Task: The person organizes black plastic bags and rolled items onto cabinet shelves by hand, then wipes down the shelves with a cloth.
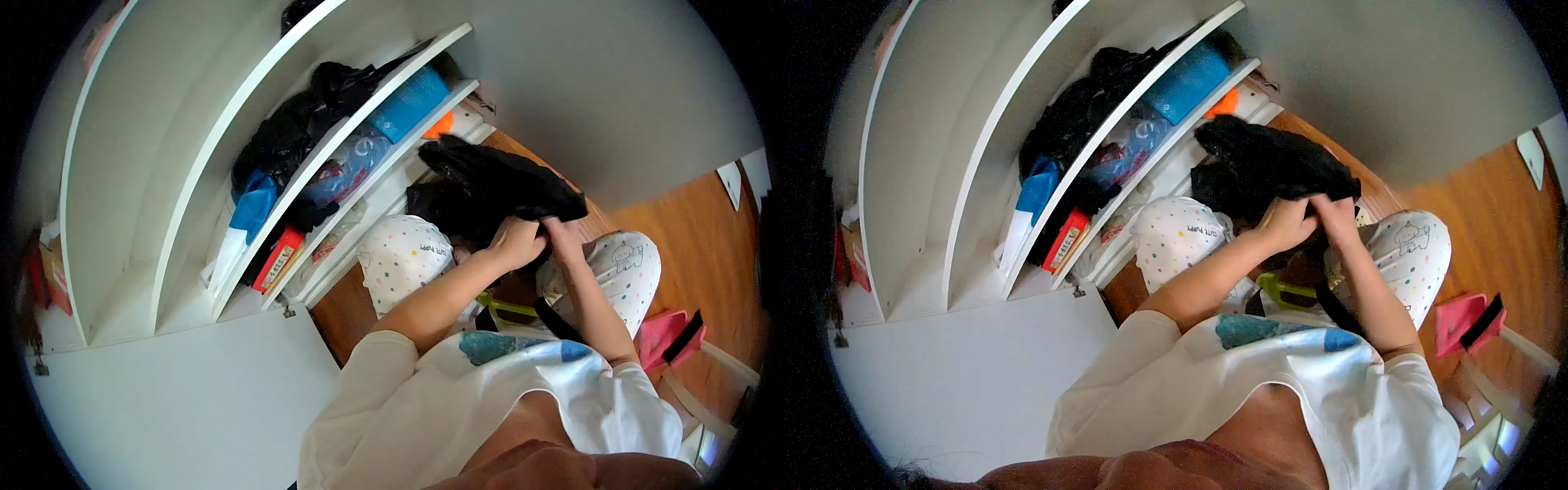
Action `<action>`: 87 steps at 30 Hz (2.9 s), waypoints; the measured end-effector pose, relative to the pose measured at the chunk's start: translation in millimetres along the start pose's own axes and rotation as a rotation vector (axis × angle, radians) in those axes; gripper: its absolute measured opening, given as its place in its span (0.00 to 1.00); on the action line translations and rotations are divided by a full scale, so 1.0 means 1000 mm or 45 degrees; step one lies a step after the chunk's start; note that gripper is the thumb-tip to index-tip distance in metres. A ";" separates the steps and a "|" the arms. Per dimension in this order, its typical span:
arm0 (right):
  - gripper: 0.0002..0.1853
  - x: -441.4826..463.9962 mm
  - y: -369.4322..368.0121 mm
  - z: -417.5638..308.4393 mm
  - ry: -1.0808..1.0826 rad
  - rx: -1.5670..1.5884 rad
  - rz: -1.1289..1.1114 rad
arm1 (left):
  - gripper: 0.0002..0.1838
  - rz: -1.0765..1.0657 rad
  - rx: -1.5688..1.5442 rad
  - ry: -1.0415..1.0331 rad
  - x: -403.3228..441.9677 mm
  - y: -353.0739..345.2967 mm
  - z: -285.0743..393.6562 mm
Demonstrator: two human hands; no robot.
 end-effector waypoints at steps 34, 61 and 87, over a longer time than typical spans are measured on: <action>0.16 0.030 0.179 -0.187 0.359 0.505 0.301 | 0.19 0.664 0.259 -0.122 0.045 0.158 -0.052; 0.17 0.023 0.123 -0.251 0.498 0.205 0.277 | 0.22 0.124 -1.476 -0.465 0.036 0.212 0.092; 0.10 0.029 0.126 -0.382 1.052 0.755 -0.083 | 0.16 1.021 -0.925 -0.679 0.036 0.357 0.166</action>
Point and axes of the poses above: each hand's wrist, its own x-axis towards the middle knuckle, its own y-axis out of the back of the hand, z = x × y, the point moved 8 cm from there along x, towards the middle knuckle, and after that the axes turned 3 degrees about x, right-handed, at the moved point
